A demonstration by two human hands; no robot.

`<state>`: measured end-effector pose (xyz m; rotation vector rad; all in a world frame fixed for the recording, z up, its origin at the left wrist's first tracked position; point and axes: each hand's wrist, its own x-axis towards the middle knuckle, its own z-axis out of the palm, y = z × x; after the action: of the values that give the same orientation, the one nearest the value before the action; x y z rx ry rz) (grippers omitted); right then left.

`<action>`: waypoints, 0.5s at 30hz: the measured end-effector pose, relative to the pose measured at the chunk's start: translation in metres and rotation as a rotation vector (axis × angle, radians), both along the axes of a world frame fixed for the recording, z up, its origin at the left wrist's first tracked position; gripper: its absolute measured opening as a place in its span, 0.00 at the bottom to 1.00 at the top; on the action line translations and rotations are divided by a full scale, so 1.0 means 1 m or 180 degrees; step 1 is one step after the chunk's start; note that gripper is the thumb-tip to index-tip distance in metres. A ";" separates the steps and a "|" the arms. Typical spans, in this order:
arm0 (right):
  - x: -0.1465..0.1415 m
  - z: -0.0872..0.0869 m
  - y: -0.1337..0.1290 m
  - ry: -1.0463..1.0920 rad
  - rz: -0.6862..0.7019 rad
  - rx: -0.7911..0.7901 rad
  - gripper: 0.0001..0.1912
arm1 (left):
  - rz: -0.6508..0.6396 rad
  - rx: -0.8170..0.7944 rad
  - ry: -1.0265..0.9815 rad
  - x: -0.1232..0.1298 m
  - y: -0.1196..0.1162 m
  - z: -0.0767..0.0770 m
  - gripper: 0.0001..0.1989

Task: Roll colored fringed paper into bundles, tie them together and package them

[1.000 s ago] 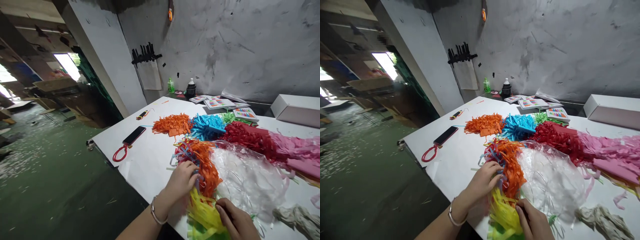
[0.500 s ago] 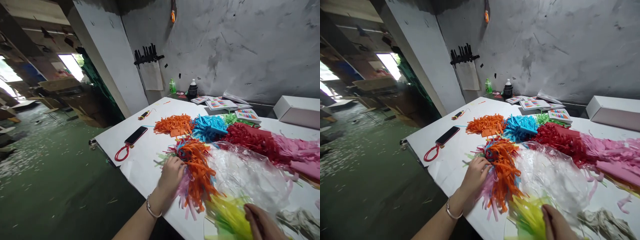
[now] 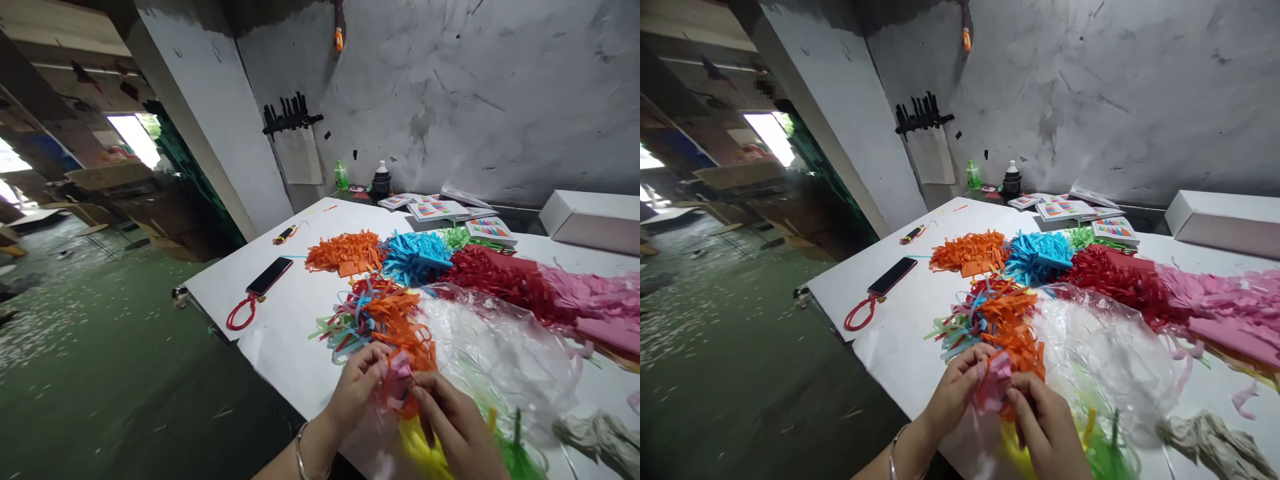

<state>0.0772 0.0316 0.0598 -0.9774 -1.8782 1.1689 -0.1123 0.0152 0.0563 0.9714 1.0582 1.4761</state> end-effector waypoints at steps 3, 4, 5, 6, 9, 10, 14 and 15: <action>-0.006 -0.010 0.016 0.0049 -0.0367 -0.0308 0.21 | 0.0073 -0.0584 -0.1171 0.006 0.008 -0.010 0.14; -0.004 -0.015 0.021 0.0035 -0.0466 -0.0307 0.22 | 0.0049 -0.0730 -0.1439 0.005 0.010 -0.012 0.14; -0.001 -0.019 0.024 0.0024 -0.0530 -0.0290 0.21 | 0.0017 -0.0878 -0.1731 0.003 0.013 -0.014 0.13; 0.003 -0.022 0.026 0.0019 -0.0574 -0.0268 0.21 | -0.0008 -0.0997 -0.1973 0.001 0.015 -0.015 0.13; 0.013 -0.021 0.023 0.0012 -0.0708 -0.0086 0.19 | 0.0021 -0.1037 -0.2103 -0.005 0.017 -0.017 0.13; 0.014 -0.017 0.019 -0.0011 -0.0701 0.0059 0.18 | 0.0042 -0.1031 -0.2092 -0.006 0.018 -0.017 0.14; 0.003 0.000 0.004 -0.0130 -0.0214 0.0849 0.13 | 0.0133 -0.0988 -0.1977 0.004 0.017 -0.017 0.13; -0.002 0.001 0.001 -0.0151 -0.0054 0.0989 0.12 | 0.0152 -0.0970 -0.1925 0.008 0.017 -0.018 0.13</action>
<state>0.0755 0.0328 0.0611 -0.8506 -2.0100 0.8170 -0.1046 0.0323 0.0386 0.2526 0.8223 1.4593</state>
